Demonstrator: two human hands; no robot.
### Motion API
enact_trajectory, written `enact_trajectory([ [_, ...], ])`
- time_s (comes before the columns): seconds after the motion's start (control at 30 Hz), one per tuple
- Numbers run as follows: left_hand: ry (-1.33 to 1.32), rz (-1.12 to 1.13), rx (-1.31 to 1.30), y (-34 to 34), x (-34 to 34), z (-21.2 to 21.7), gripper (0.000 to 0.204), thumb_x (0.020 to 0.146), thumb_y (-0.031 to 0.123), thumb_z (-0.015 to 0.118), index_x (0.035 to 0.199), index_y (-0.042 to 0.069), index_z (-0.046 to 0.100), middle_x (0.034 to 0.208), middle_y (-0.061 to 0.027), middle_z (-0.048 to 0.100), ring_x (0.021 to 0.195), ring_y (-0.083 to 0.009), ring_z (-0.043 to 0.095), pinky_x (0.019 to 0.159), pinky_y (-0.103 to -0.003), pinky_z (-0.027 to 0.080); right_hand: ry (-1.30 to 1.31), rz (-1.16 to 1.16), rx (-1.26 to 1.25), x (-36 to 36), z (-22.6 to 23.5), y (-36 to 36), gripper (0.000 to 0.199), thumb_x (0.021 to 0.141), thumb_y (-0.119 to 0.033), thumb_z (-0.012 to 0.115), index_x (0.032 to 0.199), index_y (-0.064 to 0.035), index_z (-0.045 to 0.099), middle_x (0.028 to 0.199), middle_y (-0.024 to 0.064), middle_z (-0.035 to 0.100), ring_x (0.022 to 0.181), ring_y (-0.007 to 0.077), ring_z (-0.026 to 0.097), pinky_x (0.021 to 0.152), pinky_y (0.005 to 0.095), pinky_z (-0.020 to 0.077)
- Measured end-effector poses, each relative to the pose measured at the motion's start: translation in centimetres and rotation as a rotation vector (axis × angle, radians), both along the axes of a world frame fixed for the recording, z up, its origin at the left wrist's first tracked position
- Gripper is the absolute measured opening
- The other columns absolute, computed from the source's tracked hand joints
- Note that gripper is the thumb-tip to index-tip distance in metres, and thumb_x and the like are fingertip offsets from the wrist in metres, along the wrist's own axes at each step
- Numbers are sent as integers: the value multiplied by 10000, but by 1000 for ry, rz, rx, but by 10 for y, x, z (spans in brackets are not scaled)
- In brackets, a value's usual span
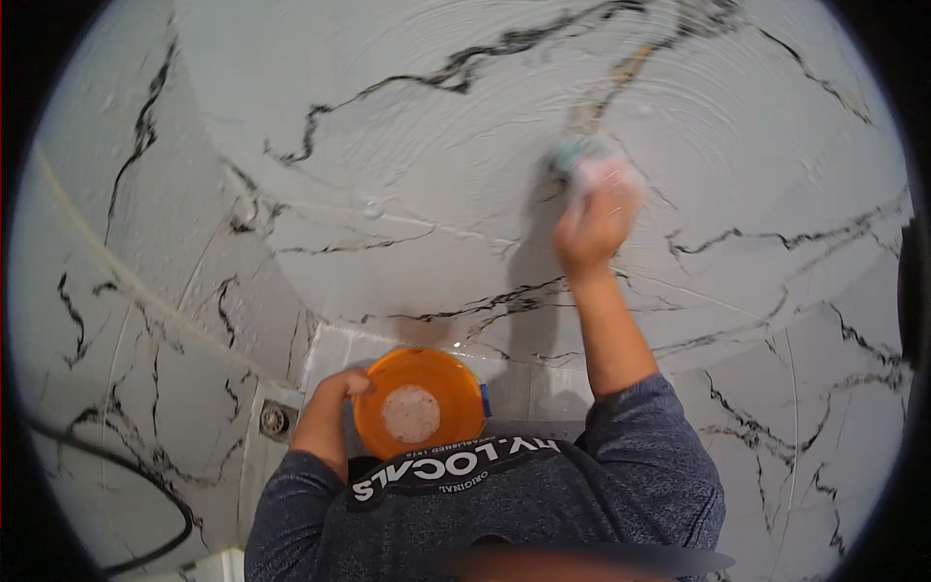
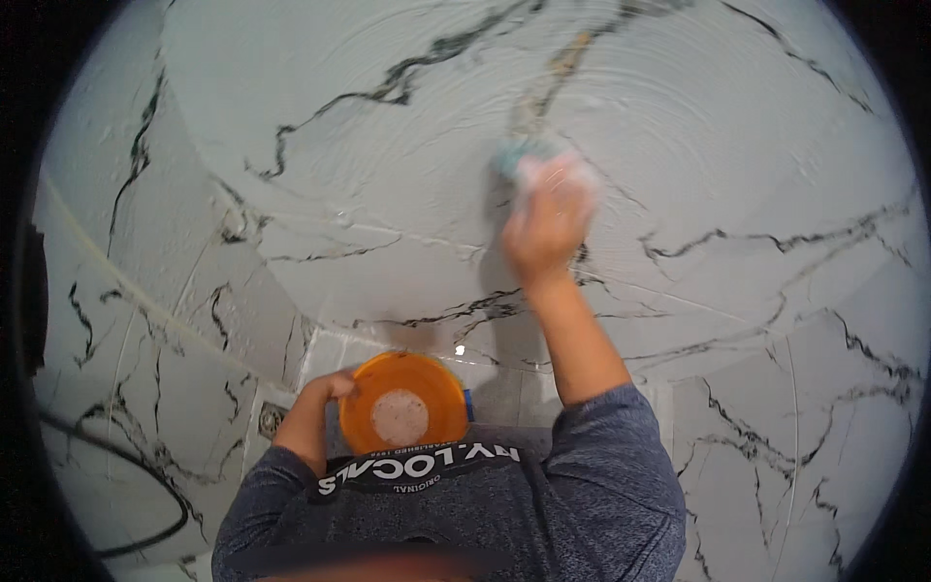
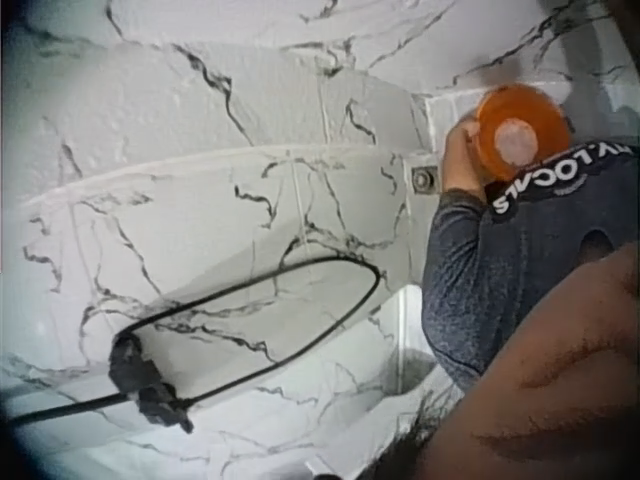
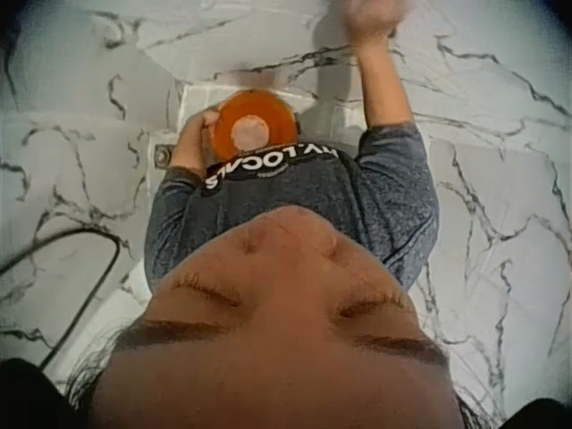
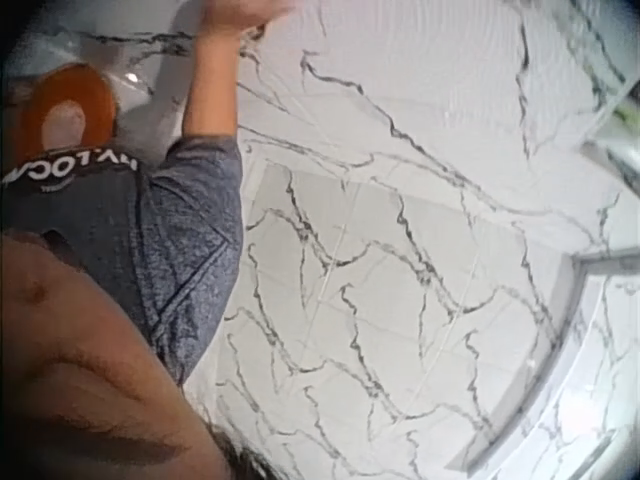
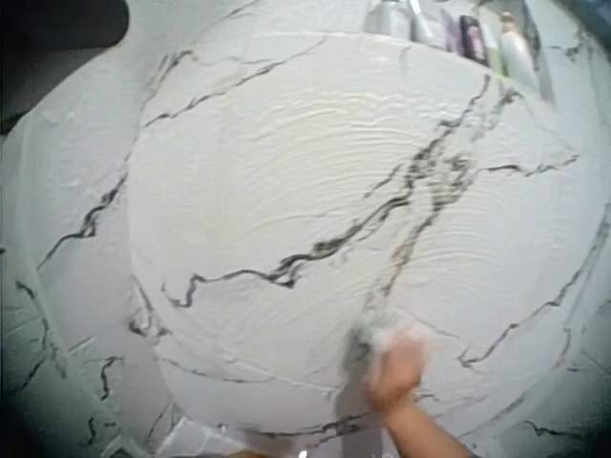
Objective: Cleaning the tiled bathroom/shower wall using a sponge and soapy water from a bucket.
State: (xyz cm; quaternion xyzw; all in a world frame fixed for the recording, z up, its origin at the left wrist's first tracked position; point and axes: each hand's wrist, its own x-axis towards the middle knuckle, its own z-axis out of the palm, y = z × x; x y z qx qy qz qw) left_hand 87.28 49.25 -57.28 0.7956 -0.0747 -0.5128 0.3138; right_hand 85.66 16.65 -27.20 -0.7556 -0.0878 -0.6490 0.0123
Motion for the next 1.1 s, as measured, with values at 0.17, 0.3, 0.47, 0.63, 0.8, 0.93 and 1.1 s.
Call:
enact_trajectory([
  [0.17,7,-51,-159,-23,-10,35,516,671,77,495,1182,112,438,933,-119,566,722,-211,567,558,-337,494,1622,390,-353,-34,-241,82,194,727,-112,515,910,-97,578,948,126,568,882,287,553,707,395,455],
  [0.3,114,52,-222,-19,-15,30,527,652,73,490,1174,122,437,873,-88,565,671,-189,560,534,-311,484,1614,406,-1024,-53,-363,100,260,794,-189,457,1017,-153,586,925,122,597,849,252,589,674,366,480],
  [0.47,45,53,-294,-3,-11,32,533,632,54,484,1160,119,453,855,-90,558,680,-195,559,527,-314,479,1447,350,-972,-82,-390,104,241,802,-190,457,984,-148,609,928,139,600,845,277,588,708,340,470],
  [0.63,77,161,-340,32,0,18,555,611,47,493,1158,139,461,854,-93,543,695,-198,549,532,-331,471,1837,899,-104,-32,-310,137,243,757,-66,495,983,-113,571,857,155,579,808,301,562,667,344,448],
  [0.8,22,97,-201,47,5,-1,558,613,54,490,1158,173,470,879,-84,523,703,-191,507,560,-321,441,568,643,-501,79,-135,216,228,704,-80,503,927,-82,556,910,101,566,756,245,522,598,386,411],
  [0.93,79,141,-266,51,14,-33,556,622,56,490,1165,175,466,875,-85,514,684,-188,492,546,-320,425,277,456,-550,134,-96,288,314,743,-129,453,1038,-73,544,1062,104,553,822,221,520,705,377,403],
  [1.1,124,82,-177,63,18,-53,576,612,17,466,1170,161,454,965,-134,519,765,-270,555,581,-382,487,660,311,-822,142,-251,258,492,766,-126,403,1240,6,389,1312,65,367,1168,169,365,967,310,278],
])
